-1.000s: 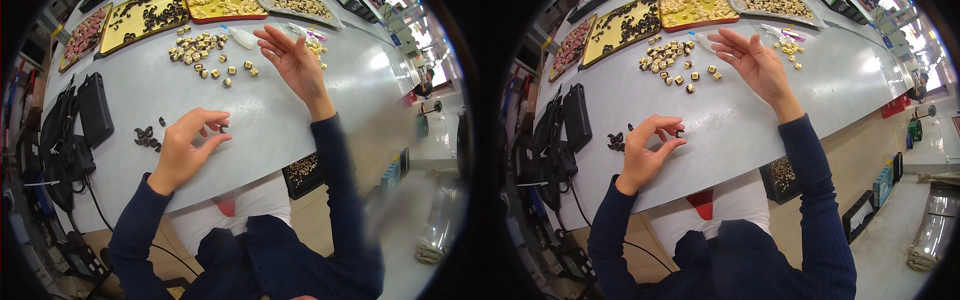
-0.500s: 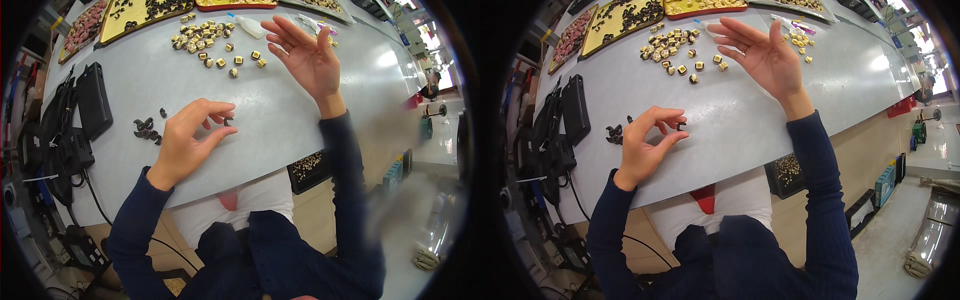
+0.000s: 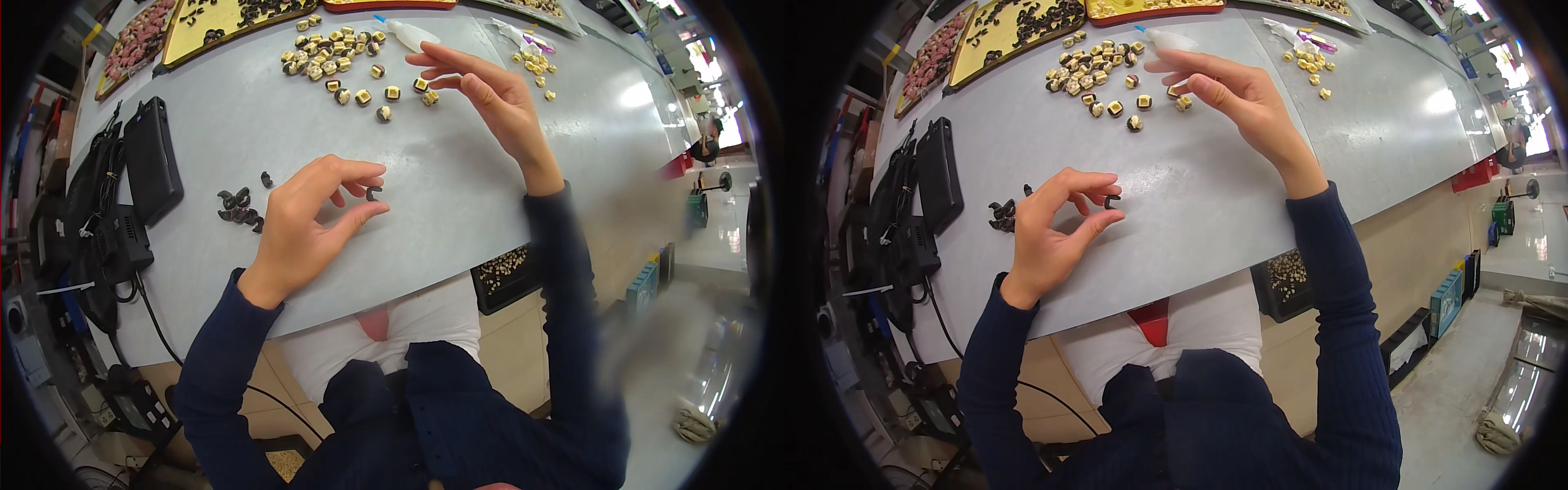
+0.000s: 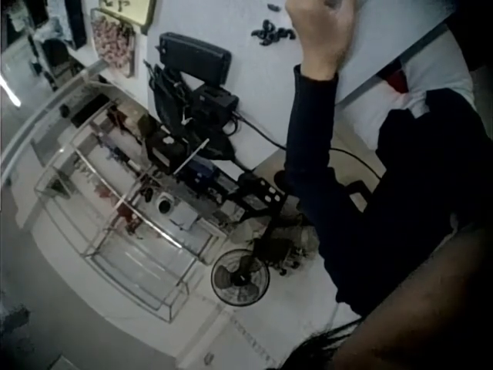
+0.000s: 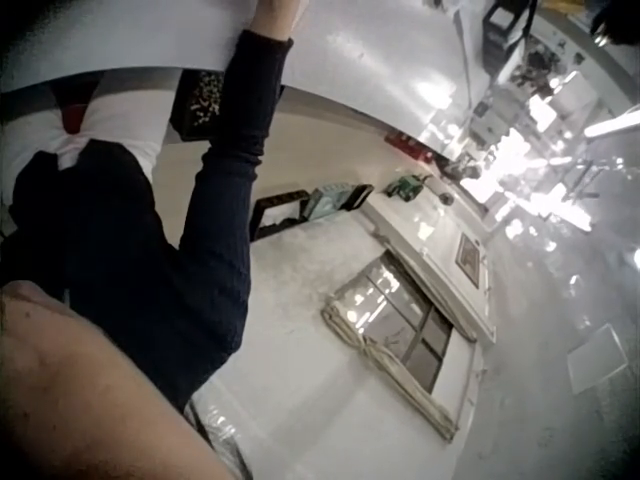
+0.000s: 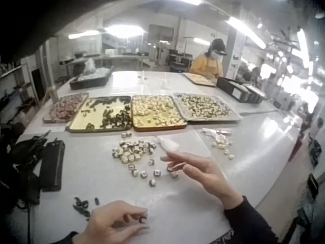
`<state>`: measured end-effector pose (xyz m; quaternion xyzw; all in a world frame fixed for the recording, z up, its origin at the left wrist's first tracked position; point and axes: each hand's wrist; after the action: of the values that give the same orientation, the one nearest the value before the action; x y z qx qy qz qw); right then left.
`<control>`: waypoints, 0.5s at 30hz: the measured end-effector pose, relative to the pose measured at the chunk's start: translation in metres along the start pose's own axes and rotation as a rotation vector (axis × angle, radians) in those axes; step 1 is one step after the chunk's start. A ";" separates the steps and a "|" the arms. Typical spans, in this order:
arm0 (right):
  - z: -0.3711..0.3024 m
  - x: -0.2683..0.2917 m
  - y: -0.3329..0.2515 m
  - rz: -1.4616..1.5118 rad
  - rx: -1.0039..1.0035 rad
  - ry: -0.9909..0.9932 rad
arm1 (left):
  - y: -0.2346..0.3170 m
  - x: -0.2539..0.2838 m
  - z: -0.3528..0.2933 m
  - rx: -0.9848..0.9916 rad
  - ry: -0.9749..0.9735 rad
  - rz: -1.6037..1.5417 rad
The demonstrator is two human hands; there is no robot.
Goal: Applying glue to small black components and assembling them into gold housings on a factory workbench.
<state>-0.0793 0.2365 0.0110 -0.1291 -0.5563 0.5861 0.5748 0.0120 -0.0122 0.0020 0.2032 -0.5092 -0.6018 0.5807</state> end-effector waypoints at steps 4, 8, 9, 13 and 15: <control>0.000 0.000 0.008 0.050 0.030 -0.007 | 0.002 -0.001 0.001 0.009 0.008 -0.006; 0.001 0.001 0.007 0.070 0.066 -0.021 | 0.002 -0.001 0.001 0.009 0.007 -0.007; 0.000 0.001 0.006 0.048 0.060 -0.020 | 0.002 -0.001 0.001 0.008 0.006 -0.004; -0.001 0.007 0.012 0.050 0.050 -0.008 | 0.001 -0.001 0.000 0.007 0.005 0.001; -0.001 0.008 0.012 0.015 -0.010 0.092 | 0.002 -0.001 0.001 0.002 0.003 0.001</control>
<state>-0.0876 0.2469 0.0056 -0.1631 -0.5314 0.5809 0.5946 0.0123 -0.0107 0.0033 0.2045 -0.5091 -0.6006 0.5816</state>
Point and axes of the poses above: each hand's wrist, its own z-axis towards the middle knuckle, its own x-axis out of the back of the hand, y = z × x, and after that the axes turned 8 degrees about -z, right-handed
